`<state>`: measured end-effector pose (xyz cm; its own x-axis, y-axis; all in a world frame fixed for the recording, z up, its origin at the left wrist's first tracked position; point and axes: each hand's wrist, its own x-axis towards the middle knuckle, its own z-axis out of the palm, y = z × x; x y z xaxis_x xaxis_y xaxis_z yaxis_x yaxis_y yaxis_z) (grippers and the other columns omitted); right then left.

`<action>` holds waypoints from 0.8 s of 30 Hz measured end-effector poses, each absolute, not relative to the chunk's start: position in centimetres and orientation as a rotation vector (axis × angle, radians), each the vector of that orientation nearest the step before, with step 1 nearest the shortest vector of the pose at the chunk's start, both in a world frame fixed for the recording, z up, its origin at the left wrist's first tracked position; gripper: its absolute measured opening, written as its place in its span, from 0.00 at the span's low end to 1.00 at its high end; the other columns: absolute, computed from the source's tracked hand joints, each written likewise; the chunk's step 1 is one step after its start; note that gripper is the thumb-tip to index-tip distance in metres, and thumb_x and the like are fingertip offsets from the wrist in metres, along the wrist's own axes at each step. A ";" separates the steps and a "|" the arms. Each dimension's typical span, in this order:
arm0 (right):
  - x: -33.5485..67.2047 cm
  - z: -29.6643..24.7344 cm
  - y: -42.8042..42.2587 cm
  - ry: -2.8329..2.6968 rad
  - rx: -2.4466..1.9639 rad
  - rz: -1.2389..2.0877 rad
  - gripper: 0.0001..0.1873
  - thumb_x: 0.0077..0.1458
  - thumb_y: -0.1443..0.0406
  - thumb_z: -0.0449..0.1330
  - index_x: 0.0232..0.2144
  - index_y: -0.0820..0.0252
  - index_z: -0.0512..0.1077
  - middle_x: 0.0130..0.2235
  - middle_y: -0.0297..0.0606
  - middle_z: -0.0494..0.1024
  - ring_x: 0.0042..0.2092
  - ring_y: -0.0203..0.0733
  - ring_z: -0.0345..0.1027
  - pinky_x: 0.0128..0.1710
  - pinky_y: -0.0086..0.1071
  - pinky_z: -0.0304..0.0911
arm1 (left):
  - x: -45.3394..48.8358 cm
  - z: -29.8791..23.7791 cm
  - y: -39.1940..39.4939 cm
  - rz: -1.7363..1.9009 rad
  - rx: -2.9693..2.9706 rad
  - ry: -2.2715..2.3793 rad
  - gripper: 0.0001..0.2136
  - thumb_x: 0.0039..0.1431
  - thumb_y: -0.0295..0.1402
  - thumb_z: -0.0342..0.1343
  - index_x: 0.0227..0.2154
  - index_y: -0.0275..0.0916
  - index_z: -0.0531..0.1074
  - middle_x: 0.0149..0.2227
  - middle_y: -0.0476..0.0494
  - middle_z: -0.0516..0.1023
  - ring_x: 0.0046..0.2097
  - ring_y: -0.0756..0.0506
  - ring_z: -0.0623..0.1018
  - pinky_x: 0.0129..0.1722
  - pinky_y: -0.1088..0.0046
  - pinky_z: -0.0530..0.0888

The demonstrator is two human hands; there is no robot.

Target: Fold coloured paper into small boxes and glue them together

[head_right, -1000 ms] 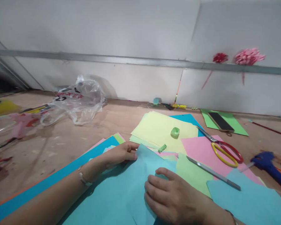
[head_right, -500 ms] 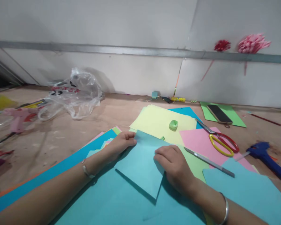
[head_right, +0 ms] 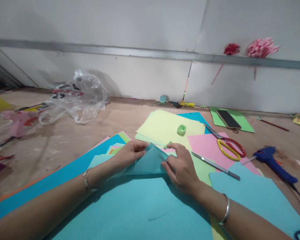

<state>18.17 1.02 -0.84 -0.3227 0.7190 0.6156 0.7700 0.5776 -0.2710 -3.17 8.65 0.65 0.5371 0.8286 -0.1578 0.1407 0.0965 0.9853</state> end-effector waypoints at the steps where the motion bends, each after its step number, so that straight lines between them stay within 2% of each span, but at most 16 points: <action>1: 18.2 -0.9 1.0 -2.099 -1.188 -0.088 0.13 0.62 0.65 0.55 0.24 0.59 0.67 0.49 0.48 0.72 0.51 0.51 0.65 0.46 0.45 0.62 | -3.0 0.7 8.3 0.629 1.432 0.876 0.09 0.44 0.29 0.58 0.29 0.35 0.79 0.29 0.46 0.80 0.35 0.44 0.76 0.36 0.72 0.71; 3: 18.2 -1.0 1.0 -2.096 -1.204 -0.048 0.12 0.62 0.65 0.56 0.25 0.59 0.68 0.47 0.46 0.74 0.49 0.49 0.67 0.45 0.44 0.62 | -2.7 0.7 7.6 0.610 1.446 0.846 0.09 0.45 0.30 0.58 0.30 0.35 0.80 0.30 0.45 0.80 0.36 0.43 0.76 0.37 0.71 0.71; 6: 18.1 -1.0 1.0 -2.067 -1.180 -0.016 0.11 0.61 0.67 0.56 0.25 0.59 0.68 0.38 0.41 0.76 0.40 0.43 0.69 0.40 0.39 0.61 | -2.5 0.8 7.3 0.596 1.414 0.846 0.09 0.44 0.31 0.59 0.30 0.35 0.79 0.30 0.45 0.79 0.36 0.43 0.75 0.37 0.71 0.71; 11: 17.9 -0.8 0.9 -2.074 -1.148 0.000 0.12 0.60 0.69 0.55 0.24 0.60 0.67 0.32 0.38 0.75 0.36 0.40 0.67 0.38 0.37 0.60 | -2.4 1.2 7.5 0.605 1.317 0.879 0.09 0.41 0.31 0.58 0.28 0.35 0.77 0.27 0.46 0.76 0.31 0.47 0.71 0.32 0.74 0.68; 14: 17.9 -0.7 0.9 -2.090 -1.139 0.020 0.12 0.60 0.69 0.55 0.24 0.60 0.68 0.31 0.38 0.75 0.35 0.40 0.67 0.38 0.37 0.60 | -2.5 1.5 7.5 0.587 1.389 0.923 0.07 0.44 0.34 0.55 0.20 0.36 0.69 0.20 0.51 0.65 0.25 0.51 0.62 0.25 0.76 0.59; 17: 17.9 -0.9 0.9 -2.110 -1.129 0.031 0.12 0.60 0.69 0.54 0.24 0.59 0.68 0.30 0.37 0.74 0.34 0.40 0.66 0.37 0.37 0.59 | -2.6 1.6 7.4 0.575 1.521 0.945 0.16 0.49 0.43 0.54 0.16 0.38 0.61 0.19 0.54 0.55 0.24 0.52 0.56 0.23 0.75 0.54; 21: 17.9 -1.0 0.9 -2.134 -1.119 0.024 0.12 0.60 0.68 0.55 0.23 0.59 0.67 0.30 0.37 0.74 0.34 0.40 0.67 0.37 0.37 0.59 | -2.6 1.2 7.7 0.532 1.654 0.960 0.15 0.47 0.44 0.55 0.19 0.37 0.66 0.21 0.51 0.60 0.27 0.50 0.60 0.25 0.75 0.57; 24: 17.9 -0.9 0.8 -2.127 -1.138 0.008 0.08 0.58 0.67 0.57 0.26 0.58 0.67 0.30 0.38 0.75 0.34 0.42 0.68 0.37 0.37 0.61 | -2.6 0.8 7.9 0.537 1.689 0.971 0.13 0.47 0.42 0.54 0.19 0.36 0.68 0.21 0.51 0.62 0.28 0.49 0.62 0.26 0.75 0.58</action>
<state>17.92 0.81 -0.88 -0.3572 0.7283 0.5848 0.7239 0.6115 -0.3193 -2.60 7.86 0.82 0.5673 0.8156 -0.1137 0.3370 -0.1040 0.9358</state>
